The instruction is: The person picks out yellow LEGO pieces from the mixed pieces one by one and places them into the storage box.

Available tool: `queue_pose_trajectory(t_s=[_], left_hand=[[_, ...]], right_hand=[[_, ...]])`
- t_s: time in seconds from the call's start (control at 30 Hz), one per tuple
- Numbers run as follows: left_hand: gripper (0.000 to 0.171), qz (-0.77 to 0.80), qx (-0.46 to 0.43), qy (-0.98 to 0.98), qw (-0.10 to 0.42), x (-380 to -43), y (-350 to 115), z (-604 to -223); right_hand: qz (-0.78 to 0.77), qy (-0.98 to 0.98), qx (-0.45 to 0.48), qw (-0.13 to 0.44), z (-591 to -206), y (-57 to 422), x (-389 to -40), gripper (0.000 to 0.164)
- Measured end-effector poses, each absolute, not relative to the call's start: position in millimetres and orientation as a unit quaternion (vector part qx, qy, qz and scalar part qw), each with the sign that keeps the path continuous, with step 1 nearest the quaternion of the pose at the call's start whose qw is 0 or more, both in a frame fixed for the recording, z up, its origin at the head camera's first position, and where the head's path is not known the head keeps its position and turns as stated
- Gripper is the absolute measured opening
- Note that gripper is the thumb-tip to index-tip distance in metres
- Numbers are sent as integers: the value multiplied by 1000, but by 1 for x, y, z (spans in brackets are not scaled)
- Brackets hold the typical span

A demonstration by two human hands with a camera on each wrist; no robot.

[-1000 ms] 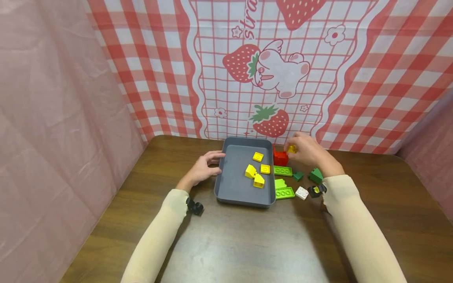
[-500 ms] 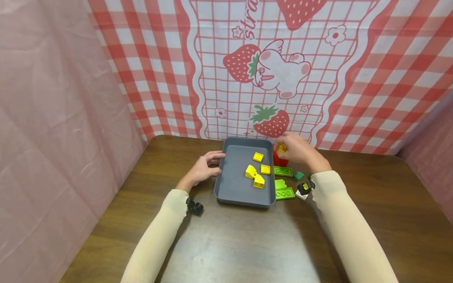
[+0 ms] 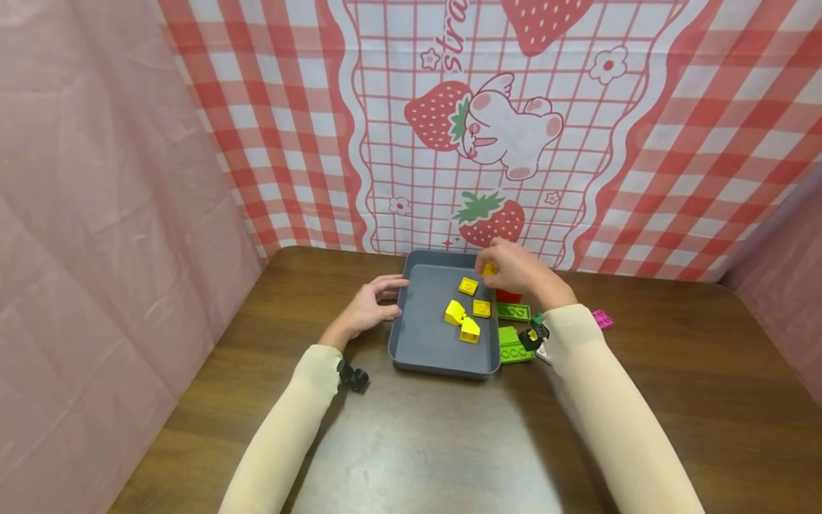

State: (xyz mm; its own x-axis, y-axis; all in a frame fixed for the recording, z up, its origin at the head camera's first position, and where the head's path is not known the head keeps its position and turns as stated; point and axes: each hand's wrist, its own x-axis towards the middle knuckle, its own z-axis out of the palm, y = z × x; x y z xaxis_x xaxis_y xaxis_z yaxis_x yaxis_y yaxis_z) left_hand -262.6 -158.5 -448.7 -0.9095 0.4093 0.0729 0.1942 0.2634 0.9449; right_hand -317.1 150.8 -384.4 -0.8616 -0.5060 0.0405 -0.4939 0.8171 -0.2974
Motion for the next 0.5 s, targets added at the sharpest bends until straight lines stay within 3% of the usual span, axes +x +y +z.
queue_pose_trajectory(t_s=[0.5], left_hand=[[58,574,191,790,99,-264,-159,-449]], right_hand=[[-139,944,-299,27,-381,115,-315,9]])
